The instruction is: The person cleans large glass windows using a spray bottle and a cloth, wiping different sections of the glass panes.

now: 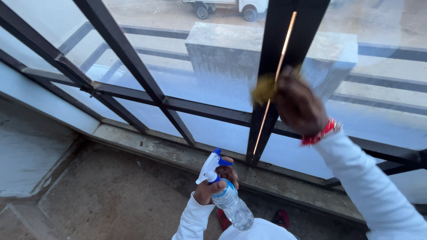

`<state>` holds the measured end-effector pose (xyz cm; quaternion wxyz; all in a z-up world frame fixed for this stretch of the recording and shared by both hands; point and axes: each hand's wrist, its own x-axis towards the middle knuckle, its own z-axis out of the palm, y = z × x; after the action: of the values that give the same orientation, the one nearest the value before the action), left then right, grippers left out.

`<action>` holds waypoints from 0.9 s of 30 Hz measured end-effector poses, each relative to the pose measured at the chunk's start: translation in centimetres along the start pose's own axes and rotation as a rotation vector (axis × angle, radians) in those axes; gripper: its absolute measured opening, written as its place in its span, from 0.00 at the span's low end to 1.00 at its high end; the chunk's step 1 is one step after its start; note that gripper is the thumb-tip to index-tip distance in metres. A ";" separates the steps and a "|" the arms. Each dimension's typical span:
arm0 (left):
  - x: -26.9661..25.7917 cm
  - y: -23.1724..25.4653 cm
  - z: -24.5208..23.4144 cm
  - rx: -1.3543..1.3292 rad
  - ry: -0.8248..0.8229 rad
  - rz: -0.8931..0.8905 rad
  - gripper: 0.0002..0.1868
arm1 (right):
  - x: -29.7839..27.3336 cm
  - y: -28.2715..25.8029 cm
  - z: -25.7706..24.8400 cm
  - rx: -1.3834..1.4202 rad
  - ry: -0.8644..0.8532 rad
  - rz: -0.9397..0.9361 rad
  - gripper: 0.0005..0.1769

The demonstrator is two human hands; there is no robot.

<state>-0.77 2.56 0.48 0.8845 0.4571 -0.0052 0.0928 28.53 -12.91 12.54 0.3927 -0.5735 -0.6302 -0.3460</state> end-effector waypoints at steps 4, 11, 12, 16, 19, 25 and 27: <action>1.2 -0.6 0.0 -0.021 -0.092 -0.008 0.43 | 7.9 -0.6 -1.4 -0.610 0.045 -0.157 0.19; 2.5 -2.1 -1.7 -0.152 -0.213 0.044 0.45 | 0.6 -0.1 3.9 -0.179 0.002 0.148 0.19; 2.1 -2.5 -2.0 -0.170 -0.180 0.016 0.46 | -2.4 -0.2 5.2 -0.251 -0.082 0.079 0.20; 1.4 -3.1 -2.8 -0.189 -0.139 -0.050 0.50 | -17.0 -1.2 10.2 0.067 -0.509 0.553 0.16; 0.7 -2.8 -2.8 -0.141 -0.134 -0.056 0.47 | -26.9 -4.8 12.3 0.043 -0.902 0.563 0.16; 1.1 -1.9 -2.2 -0.114 -0.111 -0.115 0.36 | -36.4 -13.6 12.0 0.459 -0.959 0.881 0.10; 1.1 -2.1 -1.6 -0.103 -0.128 -0.114 0.33 | -37.5 -15.6 11.6 0.512 -0.951 0.999 0.11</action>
<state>0.53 2.84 -2.06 0.9085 0.4157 -0.0404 0.0127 13.15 -21.16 -25.91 0.3094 -0.7707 -0.4573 0.3183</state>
